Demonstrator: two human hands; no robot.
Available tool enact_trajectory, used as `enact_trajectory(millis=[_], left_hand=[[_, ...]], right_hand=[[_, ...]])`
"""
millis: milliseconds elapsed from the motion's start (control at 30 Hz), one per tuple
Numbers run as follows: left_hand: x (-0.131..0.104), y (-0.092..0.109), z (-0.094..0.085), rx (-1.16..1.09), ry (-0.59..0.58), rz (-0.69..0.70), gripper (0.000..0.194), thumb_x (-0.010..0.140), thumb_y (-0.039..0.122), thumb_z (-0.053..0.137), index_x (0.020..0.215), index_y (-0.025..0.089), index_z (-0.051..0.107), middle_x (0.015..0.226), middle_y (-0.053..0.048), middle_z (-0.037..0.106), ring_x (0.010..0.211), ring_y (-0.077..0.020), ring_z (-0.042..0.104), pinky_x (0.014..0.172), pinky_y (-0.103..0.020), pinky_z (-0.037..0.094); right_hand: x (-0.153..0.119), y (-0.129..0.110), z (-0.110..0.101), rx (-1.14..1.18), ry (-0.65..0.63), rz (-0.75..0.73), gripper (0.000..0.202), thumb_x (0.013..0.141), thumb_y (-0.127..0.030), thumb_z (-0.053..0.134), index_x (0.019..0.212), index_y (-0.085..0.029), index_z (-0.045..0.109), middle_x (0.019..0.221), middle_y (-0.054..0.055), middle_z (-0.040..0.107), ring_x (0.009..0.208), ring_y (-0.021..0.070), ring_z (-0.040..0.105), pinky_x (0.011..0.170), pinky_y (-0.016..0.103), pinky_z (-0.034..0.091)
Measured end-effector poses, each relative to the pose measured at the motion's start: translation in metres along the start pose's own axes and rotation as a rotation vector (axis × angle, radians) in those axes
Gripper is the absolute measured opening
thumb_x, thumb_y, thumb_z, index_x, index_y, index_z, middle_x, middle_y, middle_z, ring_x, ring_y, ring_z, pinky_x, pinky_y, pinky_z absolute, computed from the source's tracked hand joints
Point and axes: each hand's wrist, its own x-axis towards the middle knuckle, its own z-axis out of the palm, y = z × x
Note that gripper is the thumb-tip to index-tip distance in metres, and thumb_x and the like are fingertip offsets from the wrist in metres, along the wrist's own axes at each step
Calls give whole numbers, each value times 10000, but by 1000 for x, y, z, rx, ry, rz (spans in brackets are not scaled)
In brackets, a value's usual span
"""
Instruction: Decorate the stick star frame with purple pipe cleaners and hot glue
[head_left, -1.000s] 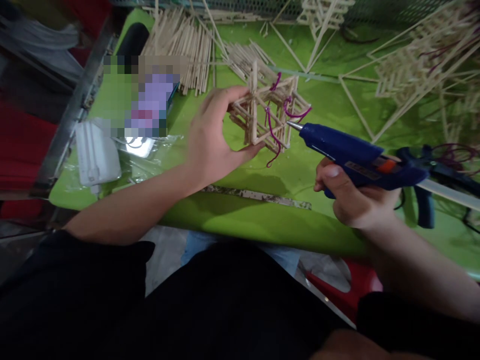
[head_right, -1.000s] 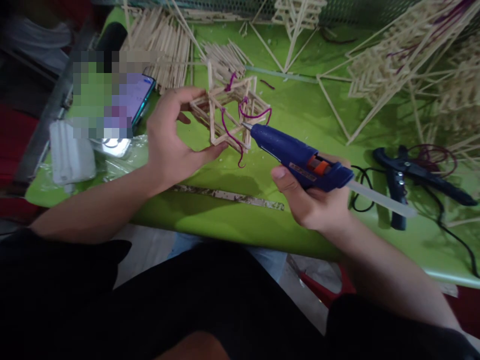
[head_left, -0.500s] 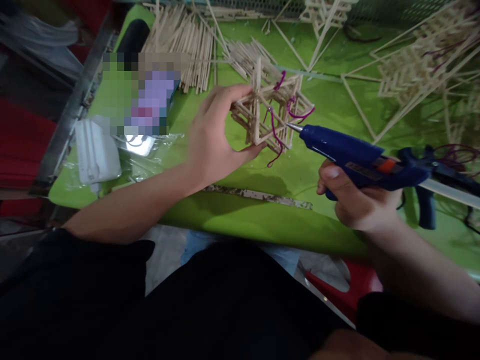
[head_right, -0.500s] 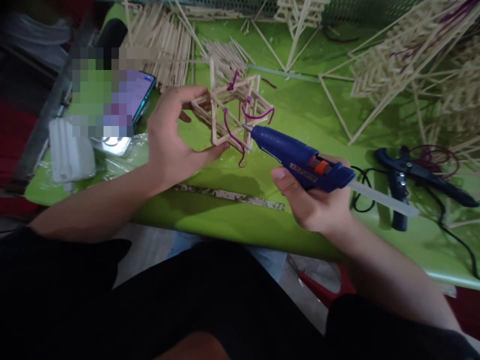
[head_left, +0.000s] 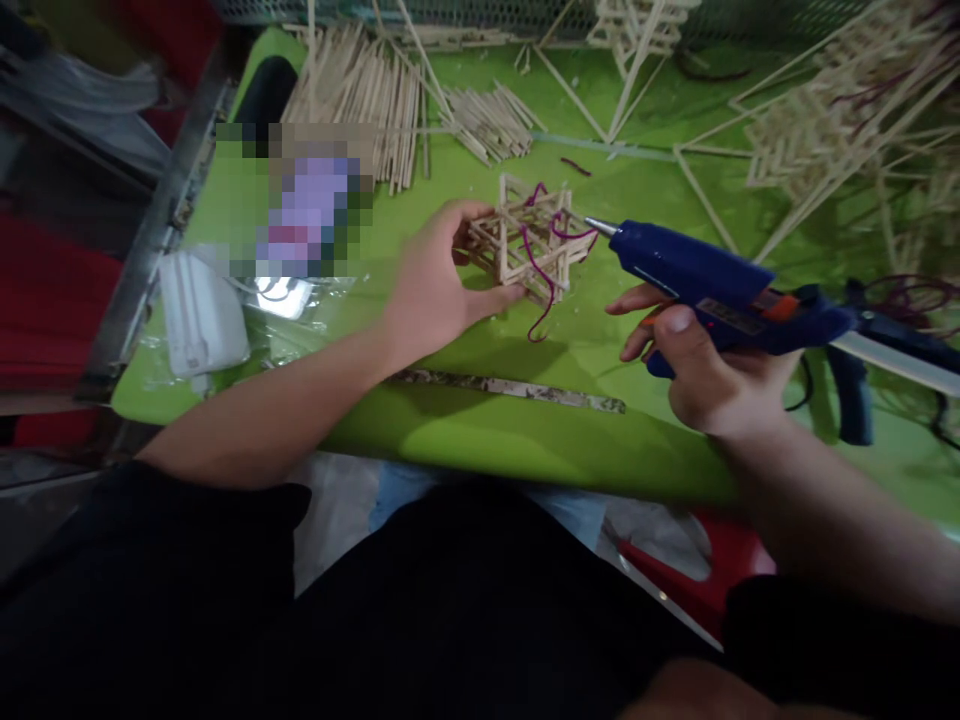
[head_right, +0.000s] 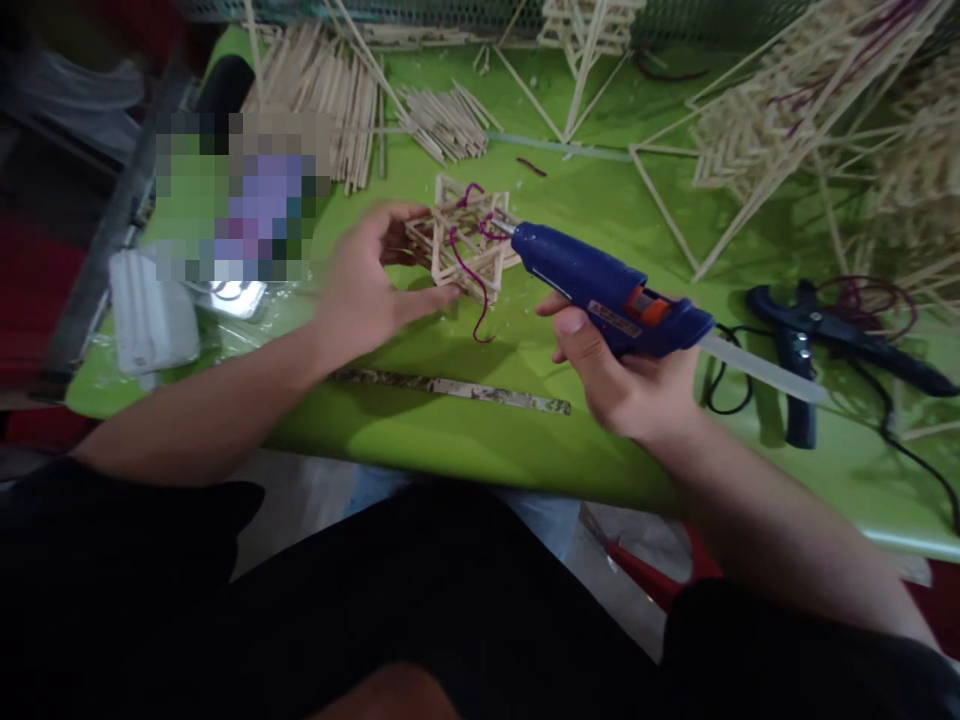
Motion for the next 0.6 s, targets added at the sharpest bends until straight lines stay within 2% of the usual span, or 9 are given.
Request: enact_trajectory(millis=[100,167,267,333,400,467,500,533,600], left_hand=[[4,-14,8,46,-35,-83,893,640,415,1189,1380,252,717,1351,-136,831,1208,-367,808,1106,-608,667],[5,-24,11,92,-45,-89,941,632,397,1182,1417,246,685,1348,-134,823,1236,-387,797,1111,-624,651],[4,-33,9,112,-49,-56,1265,565,512,1214,1611,277,543,1447,-154,780,1353,-428,757,1197,-680,595],[3,-30,3,162,14,23,1432,432,677,1225,1613,292,513,1506,-178,725,1400,-462,705,1239,-732,536],[-1,-18,-5,256,158,181,1294,403,867,1155,1419,290,600,1446,-174,690,1364,-461,660,1235,-760,489],[-9,0,-12,308,352,414,960,596,961,1028,1162,297,627,1261,-129,661,1268,-409,632,1179,-728,489],[-14,10,-15,284,421,546,786,741,924,960,1077,302,616,1157,-101,637,1201,-373,630,1118,-685,511],[-20,19,-16,221,438,674,619,860,817,917,1026,304,614,1049,-72,614,1091,-331,631,1015,-624,537],[-34,32,-14,91,253,792,381,961,598,894,1011,303,659,913,-33,646,889,-257,649,813,-505,540]], right_hand=[[2,4,-3,74,-30,-48,221,1088,-491,857,953,-319,893,991,30,885,662,196,755,573,390,624],[3,8,-4,93,-45,-59,302,1088,-529,846,894,-299,868,964,43,878,644,196,746,556,387,607],[6,15,-2,91,-11,-37,314,1064,-610,859,1002,-304,889,910,41,865,574,179,692,501,366,559],[8,19,0,90,41,-46,346,1036,-648,881,1103,-309,904,821,25,821,546,166,651,479,344,517],[10,21,1,74,58,-60,396,1021,-686,884,1156,-314,905,761,12,776,546,170,643,488,342,519],[11,22,2,75,23,-80,434,1039,-734,840,1160,-321,898,806,27,796,626,202,724,577,376,622],[11,21,3,85,-5,-88,471,1055,-772,796,1163,-323,893,851,41,817,701,228,780,660,408,688],[11,21,5,89,-35,-95,527,1073,-819,732,1172,-325,888,901,57,835,788,252,826,754,442,737],[8,21,11,60,-81,-102,665,1099,-909,577,1184,-324,883,948,75,840,908,282,864,856,476,774]])
